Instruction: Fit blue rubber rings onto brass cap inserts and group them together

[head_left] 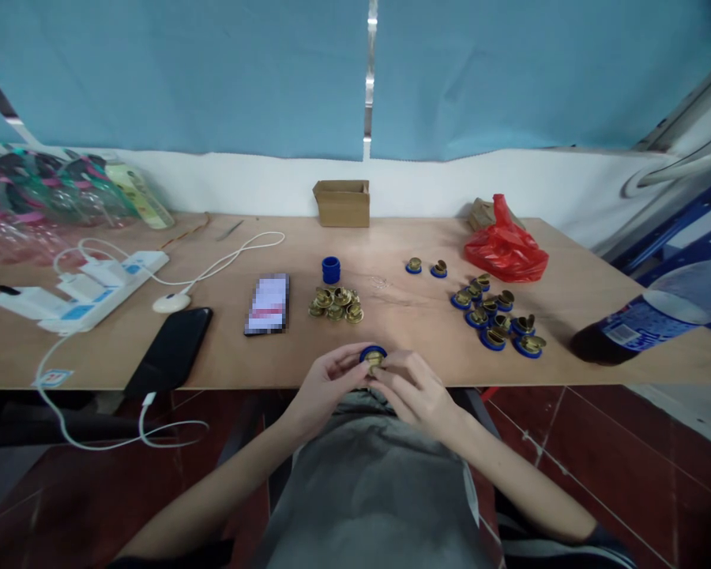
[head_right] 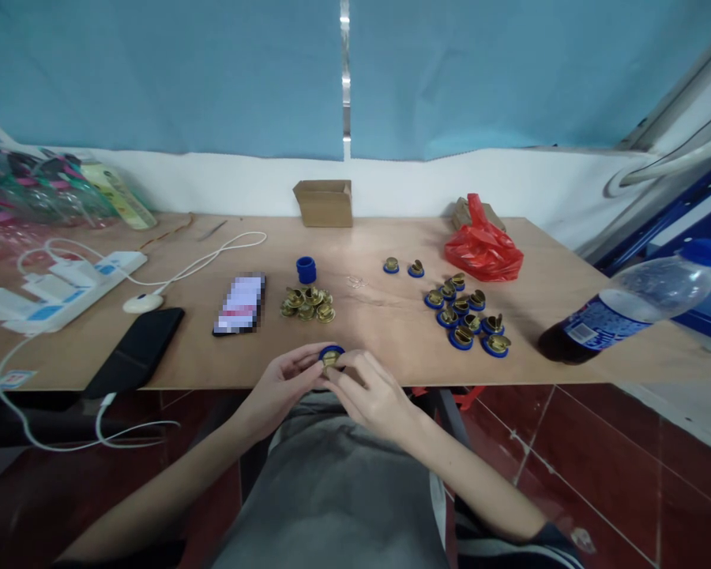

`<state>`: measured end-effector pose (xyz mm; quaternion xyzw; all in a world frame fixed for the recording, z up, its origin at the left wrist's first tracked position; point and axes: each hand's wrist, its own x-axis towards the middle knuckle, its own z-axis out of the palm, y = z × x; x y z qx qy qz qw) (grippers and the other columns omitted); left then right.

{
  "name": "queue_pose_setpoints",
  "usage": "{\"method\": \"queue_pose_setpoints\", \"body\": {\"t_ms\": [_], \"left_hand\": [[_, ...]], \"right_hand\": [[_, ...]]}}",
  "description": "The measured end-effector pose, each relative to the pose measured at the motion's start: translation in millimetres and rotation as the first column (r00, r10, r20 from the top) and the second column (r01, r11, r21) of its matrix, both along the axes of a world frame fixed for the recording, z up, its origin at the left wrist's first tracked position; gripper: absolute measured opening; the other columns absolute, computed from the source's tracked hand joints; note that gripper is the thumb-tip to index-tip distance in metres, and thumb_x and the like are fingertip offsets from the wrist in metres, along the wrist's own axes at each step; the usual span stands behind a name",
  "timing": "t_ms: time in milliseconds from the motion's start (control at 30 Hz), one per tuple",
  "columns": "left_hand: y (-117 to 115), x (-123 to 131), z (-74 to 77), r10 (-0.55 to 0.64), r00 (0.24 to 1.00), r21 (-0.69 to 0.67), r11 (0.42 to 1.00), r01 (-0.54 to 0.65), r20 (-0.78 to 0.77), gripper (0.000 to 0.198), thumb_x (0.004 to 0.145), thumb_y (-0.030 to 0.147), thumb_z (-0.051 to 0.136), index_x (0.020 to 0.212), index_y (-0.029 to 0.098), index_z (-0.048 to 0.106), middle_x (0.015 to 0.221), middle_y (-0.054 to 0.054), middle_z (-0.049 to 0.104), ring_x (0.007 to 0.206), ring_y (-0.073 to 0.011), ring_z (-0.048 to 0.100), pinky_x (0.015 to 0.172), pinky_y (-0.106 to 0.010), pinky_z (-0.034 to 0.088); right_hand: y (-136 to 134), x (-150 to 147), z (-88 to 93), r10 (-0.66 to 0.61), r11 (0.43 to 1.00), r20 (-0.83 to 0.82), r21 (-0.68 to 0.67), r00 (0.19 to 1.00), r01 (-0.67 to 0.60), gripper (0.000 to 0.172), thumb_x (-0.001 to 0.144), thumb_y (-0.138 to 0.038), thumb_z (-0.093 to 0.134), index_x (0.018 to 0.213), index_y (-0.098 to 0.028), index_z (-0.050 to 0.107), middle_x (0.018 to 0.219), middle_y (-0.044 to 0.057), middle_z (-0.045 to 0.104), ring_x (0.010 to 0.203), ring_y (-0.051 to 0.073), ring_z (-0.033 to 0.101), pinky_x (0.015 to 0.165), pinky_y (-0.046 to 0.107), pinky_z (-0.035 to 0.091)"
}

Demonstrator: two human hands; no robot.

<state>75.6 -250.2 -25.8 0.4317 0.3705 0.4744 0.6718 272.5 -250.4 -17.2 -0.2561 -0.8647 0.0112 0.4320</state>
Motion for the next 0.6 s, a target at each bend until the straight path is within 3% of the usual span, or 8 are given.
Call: {"method": "queue_pose_setpoints", "body": {"t_ms": [100, 300, 500, 600], "left_hand": [[1, -2, 1.2, 0.057, 0.996, 0.093, 0.994, -0.050, -0.067, 0.047, 0.083, 0.040, 0.080, 0.121, 0.016, 0.070, 0.124, -0.014, 0.075, 0.115, -0.0267, 0.072, 0.101, -0.040, 0.058], [-5, 0, 8.3, 0.094, 0.982, 0.252, 0.966, -0.050, -0.165, 0.037, 0.085, 0.033, 0.077, 0.118, 0.017, 0.071, 0.122, -0.012, 0.076, 0.116, -0.0258, 0.072, 0.106, -0.040, 0.057], [-12, 3, 5.4, 0.067, 0.983, 0.335, 0.942, -0.007, -0.168, 0.034, 0.087, 0.028, 0.074, 0.119, 0.019, 0.070, 0.123, -0.011, 0.076, 0.114, -0.0248, 0.073, 0.103, -0.040, 0.059], [-12, 3, 2.9, 0.090, 0.965, 0.389, 0.921, 0.013, -0.245, 0.040, 0.083, 0.027, 0.078, 0.122, 0.020, 0.070, 0.128, -0.012, 0.074, 0.118, -0.0270, 0.071, 0.103, -0.041, 0.060]], "right_hand": [[0, 0, 0.8, 0.040, 0.997, -0.092, -0.060, 0.995, -0.046, 0.028, 0.097, -0.013, 0.059, 0.123, -0.023, 0.064, 0.108, 0.010, 0.068, 0.101, 0.024, 0.068, 0.086, 0.040, 0.061], [1, 1, 6.2, -0.072, 0.966, -0.194, -0.257, 0.978, 0.020, 0.032, 0.097, -0.019, 0.065, 0.128, -0.023, 0.059, 0.110, 0.009, 0.065, 0.103, 0.023, 0.066, 0.088, 0.039, 0.060], [0, -3, -0.9, -0.077, 0.978, -0.228, -0.204, 0.971, 0.030, 0.029, 0.098, -0.014, 0.062, 0.125, -0.023, 0.058, 0.107, 0.009, 0.064, 0.098, 0.022, 0.066, 0.082, 0.037, 0.061], [-2, -5, -5.0, -0.094, 0.987, -0.233, -0.152, 0.968, 0.059, 0.033, 0.097, -0.012, 0.062, 0.127, -0.023, 0.056, 0.107, 0.009, 0.065, 0.099, 0.023, 0.067, 0.082, 0.037, 0.061]]}}
